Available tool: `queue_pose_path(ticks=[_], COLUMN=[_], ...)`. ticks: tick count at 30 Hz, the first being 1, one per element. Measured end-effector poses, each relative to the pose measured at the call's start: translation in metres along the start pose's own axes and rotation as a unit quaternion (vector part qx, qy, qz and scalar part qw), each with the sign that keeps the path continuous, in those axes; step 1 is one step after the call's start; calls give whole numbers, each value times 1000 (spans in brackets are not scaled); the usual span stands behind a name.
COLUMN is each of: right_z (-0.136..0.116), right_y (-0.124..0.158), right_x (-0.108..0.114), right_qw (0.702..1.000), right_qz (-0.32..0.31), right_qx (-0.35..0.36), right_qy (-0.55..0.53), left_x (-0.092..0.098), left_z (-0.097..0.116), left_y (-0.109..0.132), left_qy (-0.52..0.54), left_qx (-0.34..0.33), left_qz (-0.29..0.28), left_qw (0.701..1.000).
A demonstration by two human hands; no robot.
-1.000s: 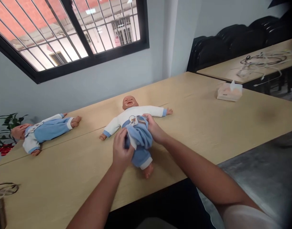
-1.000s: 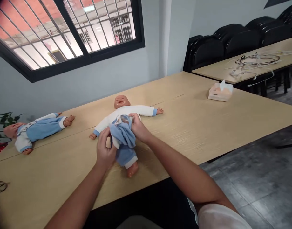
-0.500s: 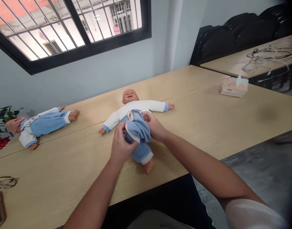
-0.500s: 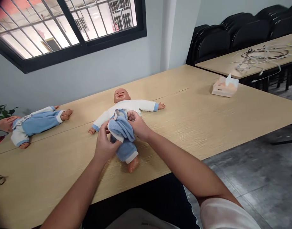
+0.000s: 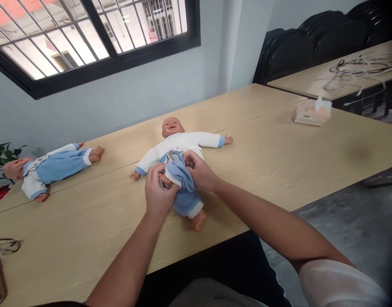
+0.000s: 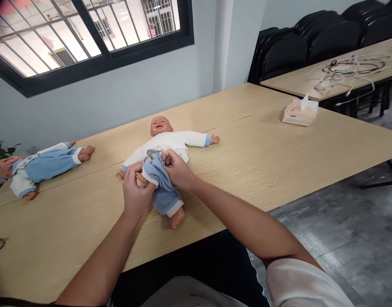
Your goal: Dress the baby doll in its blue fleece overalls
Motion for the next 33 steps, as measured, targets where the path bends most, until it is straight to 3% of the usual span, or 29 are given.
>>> queue_pose_path(ticks=[5,10,14,16,18,20,21,24,26,28,31,33], right_z=[-2,-5,-11,-5,9,26,34,47,44,34,11,-2], right_y=[-5,-17,-20,-27,-39,-49,-53,-60,-58,-52,-25,7], right_x=[12,43,64,76,91,107,113,118,116,113,105,97], right_qw=[998,978,973,987,999,984,974,962,957,942,913,923], right_qz=[-61,-181,-222,-154,1,168,212,206,192,223,250,215], right_qx=[13,-60,-63,-42,-27,-35,-52,-116,-140,-141,-121,-117], right_qy=[-18,-89,-14,25,34,48,65,136,169,208,300,298], left_x=[-1,1,2,3,6,8,7,3,-3,-8,-18,-25], left_z=[-14,-8,0,5,10,16,19,26,29,32,36,40], left_y=[0,-3,-2,0,2,4,5,8,11,15,24,31], left_qy=[14,18,20,26,21,0,-5,17,40,50,63,80], left_qx=[77,24,-13,-45,-86,-126,-142,-157,-145,-134,-133,-136], left_qz=[-10,33,23,15,14,6,-2,-28,-29,-21,-30,-78], left_qw=[997,999,999,999,996,992,990,987,988,990,989,984])
Point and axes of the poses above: each hand's wrist, its own y-axis away from the middle knuckle, its own x-axis out of the back of the hand, z = x × y, the point moved 2 cm from there along -y, towards the middle knuckle, and after that the axes turned 12 degrees about y, right-handed, at the moved point
